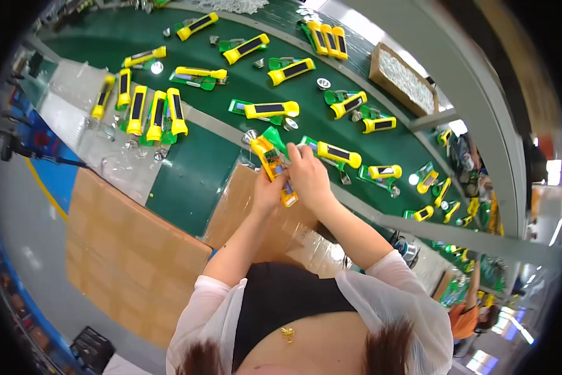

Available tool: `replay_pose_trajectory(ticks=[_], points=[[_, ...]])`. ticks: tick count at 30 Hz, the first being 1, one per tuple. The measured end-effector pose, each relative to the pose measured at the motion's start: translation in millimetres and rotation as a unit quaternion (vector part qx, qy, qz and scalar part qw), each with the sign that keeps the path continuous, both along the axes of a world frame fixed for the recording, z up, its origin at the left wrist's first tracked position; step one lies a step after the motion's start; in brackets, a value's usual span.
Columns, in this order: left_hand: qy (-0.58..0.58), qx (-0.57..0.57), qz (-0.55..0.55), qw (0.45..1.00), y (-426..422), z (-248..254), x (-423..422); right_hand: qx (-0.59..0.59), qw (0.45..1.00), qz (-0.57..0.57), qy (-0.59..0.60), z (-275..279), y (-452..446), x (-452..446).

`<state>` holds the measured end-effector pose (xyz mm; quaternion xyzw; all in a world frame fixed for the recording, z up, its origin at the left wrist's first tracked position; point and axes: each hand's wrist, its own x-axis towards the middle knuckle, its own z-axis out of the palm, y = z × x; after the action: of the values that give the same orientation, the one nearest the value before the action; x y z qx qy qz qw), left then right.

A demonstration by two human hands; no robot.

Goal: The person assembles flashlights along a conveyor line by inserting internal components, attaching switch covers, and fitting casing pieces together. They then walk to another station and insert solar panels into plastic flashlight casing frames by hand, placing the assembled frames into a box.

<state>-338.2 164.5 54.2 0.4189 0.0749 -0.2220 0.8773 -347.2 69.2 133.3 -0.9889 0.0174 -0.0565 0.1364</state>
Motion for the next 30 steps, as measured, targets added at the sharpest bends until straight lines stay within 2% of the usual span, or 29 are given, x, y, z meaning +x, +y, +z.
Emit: replay_pose_trajectory(ticks=[1, 3, 5, 6, 9, 10, 11, 13, 14, 15, 16, 17, 18, 19, 20, 21, 22, 23, 24, 25, 26, 29, 30], points=[[0.009, 0.007, 0.014, 1.000, -0.4, 4.9, 13.2, -0.010, 1.000, 0.007, -0.004, -5.4, 0.4, 19.3], [0.023, -0.083, 0.001, 0.996, 13.8, 3.8, 48.3, 0.104, 0.993, -0.009, 0.057, -2.0, 8.5, 50.1], [-0.025, -0.093, 0.025, 0.995, 28.8, 0.3, 83.1, 0.311, 0.918, -0.076, 0.233, 3.8, 14.7, 81.5], [-0.023, -0.106, 0.032, 0.994, 35.5, -2.7, 99.8, 0.358, 0.906, -0.056, 0.217, -3.2, 15.5, 92.3], [-0.031, -0.120, 0.027, 0.992, 47.4, -17.5, 144.8, 0.281, 0.944, -0.012, 0.172, -33.4, 13.4, 123.0], [-0.033, -0.108, 0.018, 0.993, 51.3, -23.9, 156.6, 0.277, 0.940, 0.019, 0.200, -30.0, 14.3, 138.5], [-0.037, -0.098, 0.009, 0.995, 53.9, -30.9, 169.8, 0.348, 0.877, -0.089, 0.320, -16.1, 15.5, 154.8], [-0.038, -0.105, -0.024, 0.993, 64.2, -48.1, 195.0, 0.252, 0.903, -0.082, 0.338, -19.7, -16.0, 195.0], [-0.031, -0.146, -0.032, 0.988, 70.5, -55.7, 206.2, 0.149, 0.951, -0.030, 0.269, -25.0, -37.5, 213.9], [-0.021, -0.160, -0.041, 0.986, 73.9, -65.8, 216.1, 0.105, 0.947, -0.094, 0.288, -13.4, -44.8, 240.0], [-0.023, -0.173, -0.052, 0.983, 77.7, -74.5, 223.8, 0.089, 0.963, -0.094, 0.238, -18.3, -68.6, 261.4], [-0.024, -0.186, -0.063, 0.980, 80.7, -81.7, 230.8, 0.023, 0.980, -0.007, 0.198, -30.8, -109.1, 289.7], [-0.009, -0.195, -0.079, 0.978, 83.9, -85.8, 235.1, 0.012, 0.980, -0.068, 0.187, -31.8, -121.0, 317.3], [0.005, -0.203, -0.095, 0.975, 88.4, -87.9, 238.6, -0.015, 0.984, -0.062, 0.168, -33.5, -143.2, 347.7], [0.018, -0.211, -0.111, 0.971, 91.8, -89.5, 241.0, -0.029, 0.983, -0.105, 0.146, -45.6, -176.8, 380.6], [-0.013, -0.171, -0.120, 0.978, 93.7, -89.5, 238.0, -0.064, 0.984, -0.123, 0.108, -58.6, -207.4, 413.6], [-0.022, -0.109, -0.149, 0.983, 95.7, -94.2, 231.3, -0.041, 0.980, -0.162, 0.110, -56.2, -214.0, 440.3], [-0.008, -0.115, -0.183, 0.976, 97.3, -91.4, 229.8, -0.084, 0.989, -0.112, 0.038, -71.7, -247.5, 471.4], [0.011, -0.141, -0.205, 0.968, 98.1, -91.0, 228.3, -0.098, 0.985, -0.138, 0.026, -79.1, -260.8, 501.2], [0.019, -0.114, -0.220, 0.969, 98.3, -90.2, 227.6, -0.115, 0.980, -0.160, -0.007, -89.7, -272.0, 527.3], [0.000, -0.054, -0.242, 0.969, 100.2, -94.9, 227.4, -0.128, 0.976, -0.177, 0.019, -97.5, -280.7, 554.1], [0.052, -0.068, -0.200, 0.976, 94.3, -96.0, 229.8, -0.203, 0.955, -0.209, 0.052, -129.8, -326.9, 629.3], [0.061, -0.052, -0.220, 0.972, 94.4, -101.1, 225.3, -0.234, 0.946, -0.216, 0.057, -145.3, -347.6, 653.7]])
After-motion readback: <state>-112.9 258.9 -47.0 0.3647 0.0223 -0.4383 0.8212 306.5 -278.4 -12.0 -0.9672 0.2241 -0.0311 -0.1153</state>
